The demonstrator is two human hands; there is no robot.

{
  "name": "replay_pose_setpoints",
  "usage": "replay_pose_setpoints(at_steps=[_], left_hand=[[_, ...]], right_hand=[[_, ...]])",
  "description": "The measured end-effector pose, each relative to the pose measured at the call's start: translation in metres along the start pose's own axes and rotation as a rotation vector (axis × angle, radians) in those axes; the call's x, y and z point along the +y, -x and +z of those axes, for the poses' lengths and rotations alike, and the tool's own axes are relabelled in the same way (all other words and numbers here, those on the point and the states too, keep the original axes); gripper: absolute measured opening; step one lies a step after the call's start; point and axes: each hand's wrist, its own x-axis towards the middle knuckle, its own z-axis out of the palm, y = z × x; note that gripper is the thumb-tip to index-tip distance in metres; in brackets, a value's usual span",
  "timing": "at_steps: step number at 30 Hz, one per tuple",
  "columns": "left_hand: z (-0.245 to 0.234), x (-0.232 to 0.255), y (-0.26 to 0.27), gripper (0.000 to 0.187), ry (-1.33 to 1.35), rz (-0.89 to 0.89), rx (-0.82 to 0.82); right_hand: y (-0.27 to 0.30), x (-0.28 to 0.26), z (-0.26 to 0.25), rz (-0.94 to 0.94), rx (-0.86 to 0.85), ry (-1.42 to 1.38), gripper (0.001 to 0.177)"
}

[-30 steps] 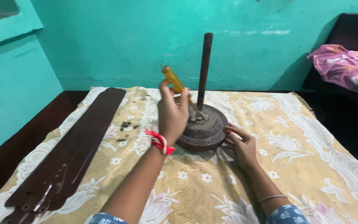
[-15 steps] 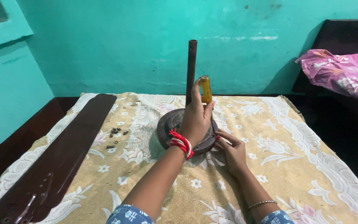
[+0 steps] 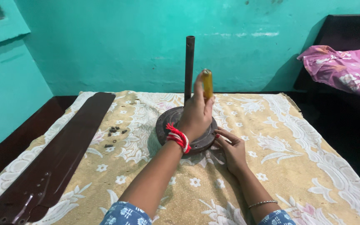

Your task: The person uses a screwdriver to attach a fan blade to the fan motor housing. They align the blade, insert screws, and tighten them to secure the blade in place.

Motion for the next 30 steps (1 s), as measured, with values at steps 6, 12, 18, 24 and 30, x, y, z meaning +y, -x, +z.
replay_pose_setpoints(at_steps=[6,12,18,24,30], left_hand=[[-0.027,-0.028,0.001,0.043,-0.176,-0.436,0.085],[-0.067,-0.103,0.066,0.018,-0.392,-0.795,0.078],[-0.065,-0.158,0.129,0.045,-0.080,-1.273,0.005],[-0.055,-0.160,0.140,0.041,0.200,-1.187,0.194],[-0.063,-0.133,0.121,0.040,0.150,-1.359,0.185]], right_hand=[[0.002,-0.004,0.004,0.014,0.049,0.049,0.049],[0.004,-0.011,0.015,0.079,0.138,0.372,0.053],[0.003,-0.012,0.018,0.112,0.002,0.592,0.059],[0.004,-0.010,0.012,0.096,-0.125,0.453,0.055],[-0.004,0.002,-0.001,0.136,-0.088,0.335,0.052]])
